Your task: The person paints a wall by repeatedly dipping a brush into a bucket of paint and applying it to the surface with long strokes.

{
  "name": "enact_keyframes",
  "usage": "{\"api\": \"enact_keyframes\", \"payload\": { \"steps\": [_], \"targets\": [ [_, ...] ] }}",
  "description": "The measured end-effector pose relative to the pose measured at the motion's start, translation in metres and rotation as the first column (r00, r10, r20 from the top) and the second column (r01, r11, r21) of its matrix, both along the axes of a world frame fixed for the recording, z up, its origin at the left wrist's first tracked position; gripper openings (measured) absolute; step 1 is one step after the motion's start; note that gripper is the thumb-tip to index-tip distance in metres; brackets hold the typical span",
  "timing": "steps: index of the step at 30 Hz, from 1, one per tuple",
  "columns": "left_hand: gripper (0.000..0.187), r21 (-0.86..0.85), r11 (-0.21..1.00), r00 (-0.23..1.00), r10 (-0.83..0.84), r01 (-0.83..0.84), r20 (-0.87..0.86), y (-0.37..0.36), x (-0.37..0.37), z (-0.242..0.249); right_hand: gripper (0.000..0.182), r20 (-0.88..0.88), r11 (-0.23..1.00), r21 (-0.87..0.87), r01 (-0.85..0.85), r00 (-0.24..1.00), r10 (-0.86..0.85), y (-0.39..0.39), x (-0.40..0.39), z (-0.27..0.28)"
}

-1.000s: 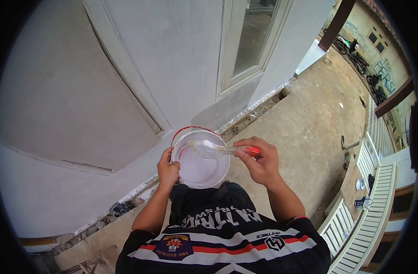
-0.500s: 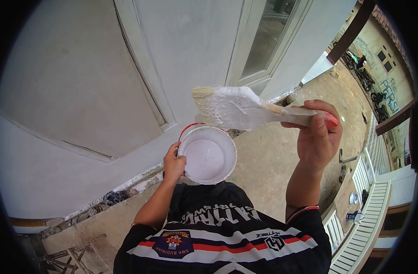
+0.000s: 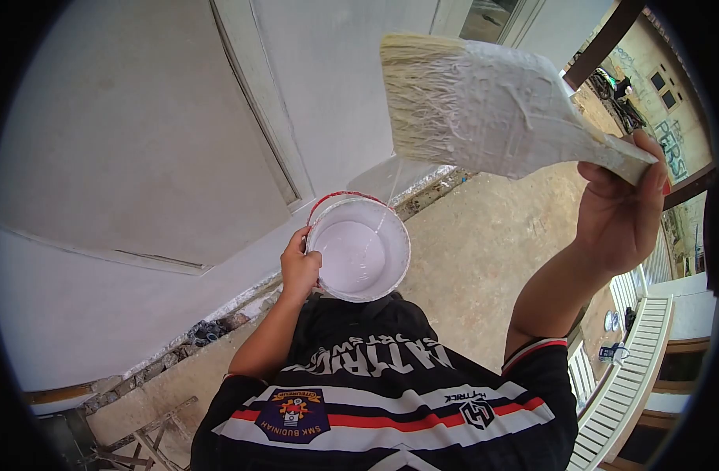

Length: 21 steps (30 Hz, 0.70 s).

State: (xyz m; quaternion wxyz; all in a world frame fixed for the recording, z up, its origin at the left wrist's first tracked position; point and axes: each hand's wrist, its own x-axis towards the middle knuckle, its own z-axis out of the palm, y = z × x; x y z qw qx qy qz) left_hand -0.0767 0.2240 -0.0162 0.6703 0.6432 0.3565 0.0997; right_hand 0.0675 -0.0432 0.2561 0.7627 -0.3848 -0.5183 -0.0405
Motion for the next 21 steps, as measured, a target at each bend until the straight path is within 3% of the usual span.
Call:
{"api": "enact_keyframes", "payload": {
  "steps": [4,8,10,12,13,15,16,19,21],
  "targets": [
    [0.056,0.001,1.0,1.0,0.008,-0.008,0.013,0.009,0.002,0.001,0.043,-0.017,0.999,0.045,0.001,1.0,0.0,0.005,0.001,0.004],
    [0.055,0.006,1.0,1.0,0.0,0.0,0.026,0.015,0.006,0.006,0.038,-0.189,0.998,0.005,0.069,0.98,-0.067,0.022,-0.006,-0.031],
    [0.055,0.001,1.0,1.0,-0.005,0.005,0.031,0.018,0.006,0.008,0.029,-0.361,0.961,-0.239,0.142,0.906,-0.223,0.031,-0.011,-0.076],
    [0.055,-0.014,1.0,1.0,-0.012,0.012,0.026,0.019,0.007,0.017,0.019,-0.512,0.861,-0.485,0.152,0.749,-0.421,0.055,-0.023,-0.125],
    [0.055,-0.001,1.0,0.999,-0.008,0.008,0.049,0.02,0.007,0.016,0.015,-0.496,0.792,-0.596,0.134,0.714,-0.494,0.063,-0.028,-0.153],
    [0.056,0.027,1.0,0.996,-0.012,0.009,0.091,0.022,0.007,0.013,0.014,-0.355,0.703,-0.694,0.153,0.777,-0.52,0.071,-0.039,-0.201],
    [0.056,0.023,1.0,0.996,-0.017,0.016,0.086,0.022,0.007,0.016,0.014,-0.37,0.687,-0.716,0.126,0.766,-0.526,0.074,-0.045,-0.211],
    [0.056,0.007,1.0,0.996,-0.031,0.031,0.082,0.021,0.008,0.024,0.014,0.188,0.412,-0.785,0.462,0.813,-0.551,0.08,-0.057,-0.207],
    [0.056,-0.008,1.0,0.995,-0.029,0.03,0.092,0.02,0.008,0.024,0.013,0.151,0.447,-0.767,0.46,0.807,-0.571,0.083,-0.06,-0.21]
  ]
}}
